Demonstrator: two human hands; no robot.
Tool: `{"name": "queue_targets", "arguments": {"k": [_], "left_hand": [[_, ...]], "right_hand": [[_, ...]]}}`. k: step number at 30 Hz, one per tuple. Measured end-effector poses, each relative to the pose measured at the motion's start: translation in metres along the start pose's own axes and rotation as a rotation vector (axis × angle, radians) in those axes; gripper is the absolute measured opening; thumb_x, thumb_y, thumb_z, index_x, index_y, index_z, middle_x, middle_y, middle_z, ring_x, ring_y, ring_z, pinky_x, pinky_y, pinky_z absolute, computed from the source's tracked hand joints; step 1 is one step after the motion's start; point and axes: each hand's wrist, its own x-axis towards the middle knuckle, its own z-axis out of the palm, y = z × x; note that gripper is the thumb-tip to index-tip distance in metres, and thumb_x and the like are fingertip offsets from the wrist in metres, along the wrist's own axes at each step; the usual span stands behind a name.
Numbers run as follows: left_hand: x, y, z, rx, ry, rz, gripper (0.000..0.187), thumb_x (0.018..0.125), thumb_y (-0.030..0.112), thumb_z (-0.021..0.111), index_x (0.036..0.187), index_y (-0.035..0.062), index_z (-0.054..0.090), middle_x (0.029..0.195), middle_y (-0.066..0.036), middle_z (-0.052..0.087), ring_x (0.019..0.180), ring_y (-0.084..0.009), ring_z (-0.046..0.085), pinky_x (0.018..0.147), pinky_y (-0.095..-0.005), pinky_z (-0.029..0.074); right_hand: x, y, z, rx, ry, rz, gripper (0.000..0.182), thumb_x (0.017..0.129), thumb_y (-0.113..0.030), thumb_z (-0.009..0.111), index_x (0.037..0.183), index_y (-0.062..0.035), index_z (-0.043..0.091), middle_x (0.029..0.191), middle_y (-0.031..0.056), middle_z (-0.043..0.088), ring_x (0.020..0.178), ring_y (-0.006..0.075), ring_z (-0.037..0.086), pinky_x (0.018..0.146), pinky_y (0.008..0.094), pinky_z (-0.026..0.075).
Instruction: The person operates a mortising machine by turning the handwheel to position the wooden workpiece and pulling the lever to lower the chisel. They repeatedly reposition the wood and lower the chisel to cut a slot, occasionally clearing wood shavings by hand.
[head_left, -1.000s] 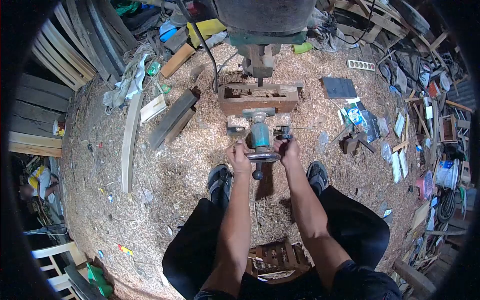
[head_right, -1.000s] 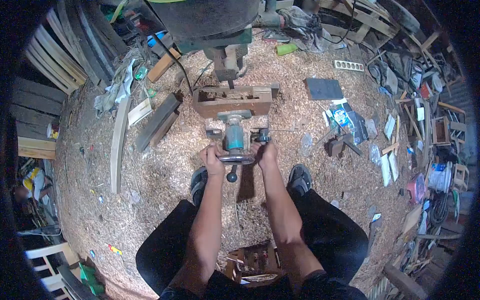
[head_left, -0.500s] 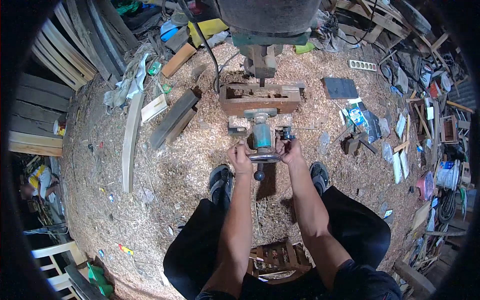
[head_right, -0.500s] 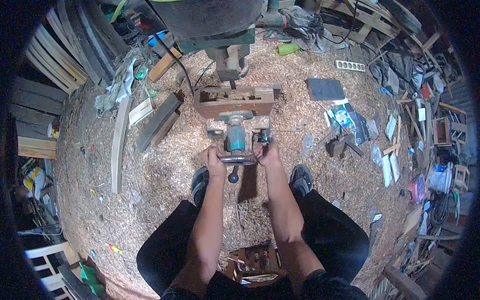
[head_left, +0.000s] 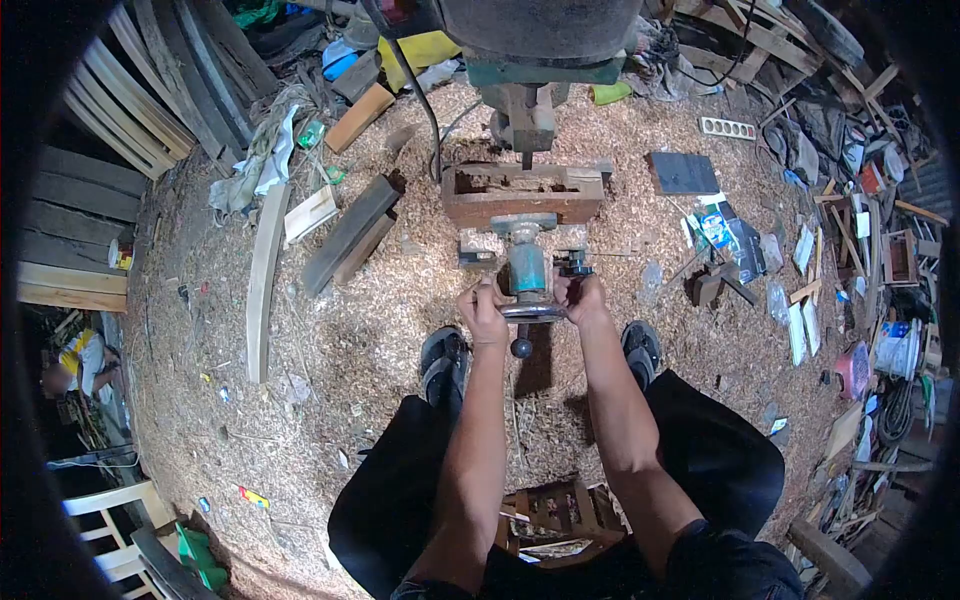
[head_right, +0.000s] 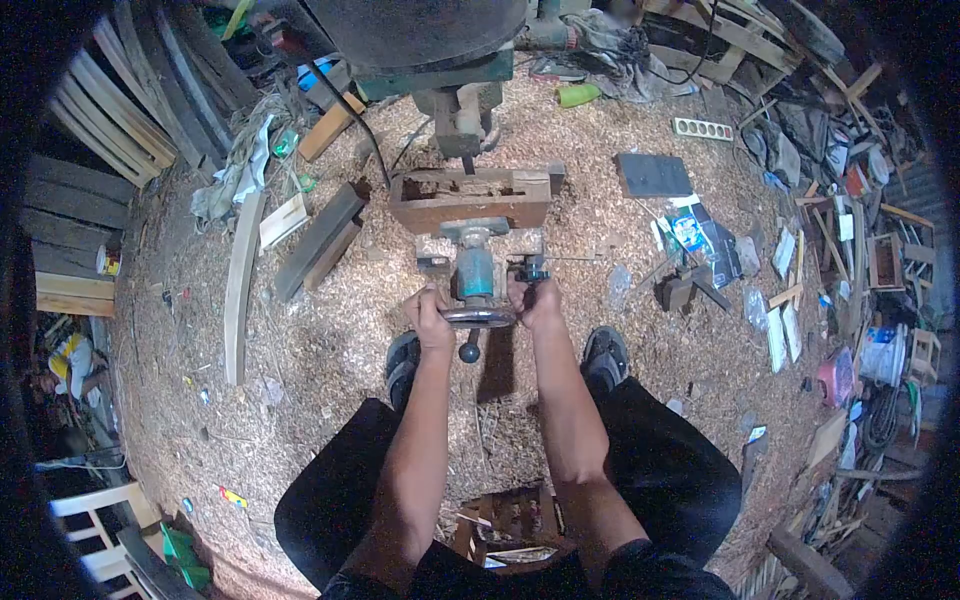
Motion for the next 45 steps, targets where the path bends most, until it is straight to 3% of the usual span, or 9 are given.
{"name": "queue_targets", "arguments": {"k": [6, 9, 13, 19, 22, 30, 34, 38, 45], "left_hand": [[0.001, -0.001, 0.002, -0.06, -0.011, -0.036, 0.042, 0.091, 0.018, 0.049, 0.053, 0.0062, 0.037, 0.054, -0.003, 0.038, 0.051, -0.0129, 0.036, 0.051, -0.0303, 0.029], [0.001, 0.002, 0.004, -0.061, -0.011, -0.013, 0.039, 0.09, 0.016, 0.048, 0.054, 0.0069, 0.035, 0.054, -0.004, 0.037, 0.052, -0.0135, 0.036, 0.052, -0.03, 0.029], [0.0, -0.003, 0.003, -0.091, 0.004, 0.007, 0.036, 0.087, 0.014, 0.05, 0.055, 0.0063, 0.035, 0.056, -0.004, 0.037, 0.055, -0.0139, 0.037, 0.055, -0.0299, 0.03], [0.005, -0.007, 0.0, -0.129, -0.038, 0.0, 0.036, 0.089, 0.017, 0.049, 0.056, 0.0077, 0.037, 0.056, -0.004, 0.04, 0.051, -0.0128, 0.037, 0.05, -0.0296, 0.029], [0.01, -0.022, -0.015, -0.074, -0.078, 0.02, 0.037, 0.09, 0.017, 0.046, 0.056, 0.0068, 0.038, 0.056, -0.005, 0.041, 0.053, -0.0133, 0.038, 0.052, -0.0292, 0.031], [0.008, 0.025, 0.002, 0.45, 0.019, 0.117, 0.037, 0.097, 0.018, 0.047, 0.064, 0.0019, 0.051, 0.055, -0.003, 0.05, 0.054, -0.0107, 0.045, 0.051, -0.0295, 0.038], [0.001, 0.126, 0.064, 0.298, -0.074, 0.275, 0.045, 0.102, 0.024, 0.05, 0.063, 0.002, 0.045, 0.055, 0.0, 0.045, 0.051, -0.0089, 0.04, 0.048, -0.0281, 0.035], [0.001, 0.247, 0.12, 0.397, 0.079, 0.893, 0.041, 0.101, 0.019, 0.046, 0.064, 0.0007, 0.045, 0.054, -0.003, 0.044, 0.051, -0.0099, 0.042, 0.049, -0.0286, 0.033], [0.029, 0.439, 0.202, 0.434, 0.049, 1.495, 0.02, 0.09, 0.014, 0.051, 0.074, 0.0026, 0.052, 0.076, -0.011, 0.053, 0.074, -0.026, 0.05, 0.07, -0.0357, 0.04]], "right_hand": [[-0.021, 0.017, 0.002, -0.822, 0.184, -0.844, 0.044, 0.102, -0.039, 0.046, 0.105, 0.0041, 0.054, 0.08, 0.016, 0.062, 0.069, 0.0261, 0.064, 0.065, 0.0412, 0.059], [-0.021, 0.002, 0.016, -0.084, 0.096, -0.308, 0.043, 0.105, -0.035, 0.036, 0.105, 0.0046, 0.055, 0.083, 0.0177, 0.064, 0.068, 0.0261, 0.063, 0.062, 0.0387, 0.059], [-0.001, -0.001, 0.006, -0.042, 0.075, 0.031, 0.054, 0.106, -0.04, 0.027, 0.1, 0.0043, 0.057, 0.081, 0.0181, 0.064, 0.064, 0.0283, 0.062, 0.054, 0.0346, 0.055], [-0.065, 0.016, 0.033, -0.969, 0.382, -0.801, 0.045, 0.099, -0.036, 0.05, 0.106, 0.007, 0.06, 0.089, 0.0171, 0.063, 0.085, 0.0335, 0.061, 0.082, 0.0416, 0.047], [-0.09, -0.007, 0.062, -0.71, 0.462, -1.054, 0.037, 0.096, -0.03, 0.057, 0.109, 0.0054, 0.06, 0.096, 0.0185, 0.062, 0.094, 0.0332, 0.059, 0.087, 0.0397, 0.046], [-0.316, -0.181, 0.277, -0.086, -0.46, -1.27, 0.02, 0.099, -0.017, 0.055, 0.097, 0.0021, 0.061, 0.083, 0.0053, 0.065, 0.074, 0.0094, 0.06, 0.066, 0.0229, 0.048], [-0.395, -0.203, 0.355, -0.221, -0.651, -1.54, 0.02, 0.096, -0.018, 0.058, 0.096, 0.0013, 0.061, 0.084, 0.005, 0.065, 0.071, 0.0057, 0.059, 0.062, 0.0204, 0.045], [-0.421, -0.238, 0.425, -0.344, -0.452, -1.726, 0.043, 0.089, -0.028, 0.065, 0.114, 0.0051, 0.054, 0.103, 0.0174, 0.064, 0.1, 0.027, 0.062, 0.089, 0.0374, 0.048], [-0.392, -0.283, 0.495, -0.564, -0.262, -1.806, 0.032, 0.086, -0.022, 0.064, 0.104, 0.0043, 0.059, 0.095, 0.0188, 0.065, 0.09, 0.0303, 0.064, 0.083, 0.0389, 0.049]]}}
